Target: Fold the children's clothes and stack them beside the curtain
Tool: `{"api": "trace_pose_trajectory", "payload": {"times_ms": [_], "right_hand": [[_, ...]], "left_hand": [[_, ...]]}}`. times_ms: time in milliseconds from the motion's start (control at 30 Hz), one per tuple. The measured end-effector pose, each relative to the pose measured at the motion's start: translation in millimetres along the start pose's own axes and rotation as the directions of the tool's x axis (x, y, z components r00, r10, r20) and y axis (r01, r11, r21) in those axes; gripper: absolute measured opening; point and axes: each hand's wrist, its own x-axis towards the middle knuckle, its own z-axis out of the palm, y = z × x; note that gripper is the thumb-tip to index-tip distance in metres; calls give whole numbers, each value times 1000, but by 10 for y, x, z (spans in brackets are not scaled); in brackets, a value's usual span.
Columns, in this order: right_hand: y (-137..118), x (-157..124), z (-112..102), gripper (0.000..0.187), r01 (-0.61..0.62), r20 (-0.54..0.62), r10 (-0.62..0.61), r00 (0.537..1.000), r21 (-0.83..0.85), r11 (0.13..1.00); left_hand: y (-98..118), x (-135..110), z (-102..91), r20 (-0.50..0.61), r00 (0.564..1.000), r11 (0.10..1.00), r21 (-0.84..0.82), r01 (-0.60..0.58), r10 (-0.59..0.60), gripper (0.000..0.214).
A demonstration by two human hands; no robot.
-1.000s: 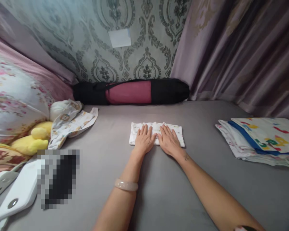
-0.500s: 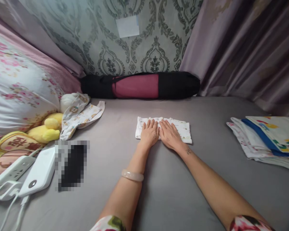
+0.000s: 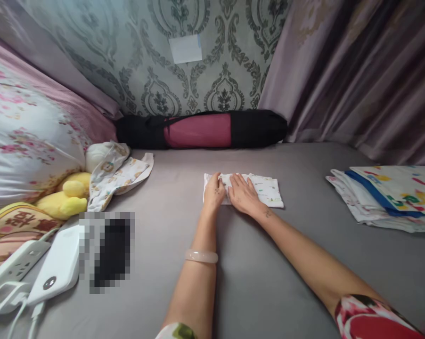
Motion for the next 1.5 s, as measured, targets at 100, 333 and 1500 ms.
{"api": "trace_pose_trajectory", "payload": {"times_ms": [100,333,1500], "right_hand": [[-130,20,74,59,4,-7,-4,1000,-20,1000],[-171,-2,143,59,6,4,-5,1000,-47,999],[-568,253,189,59,-16,40,16,999,17,1000]], "left_hand": [[-66,51,-58,-75,993,987,-134,86,-96,35],[-134,142,-92,-132,963,902,-399,165,-234,27],[-178,114,-482,-93,628,255,-951,173,-773,21]]}}
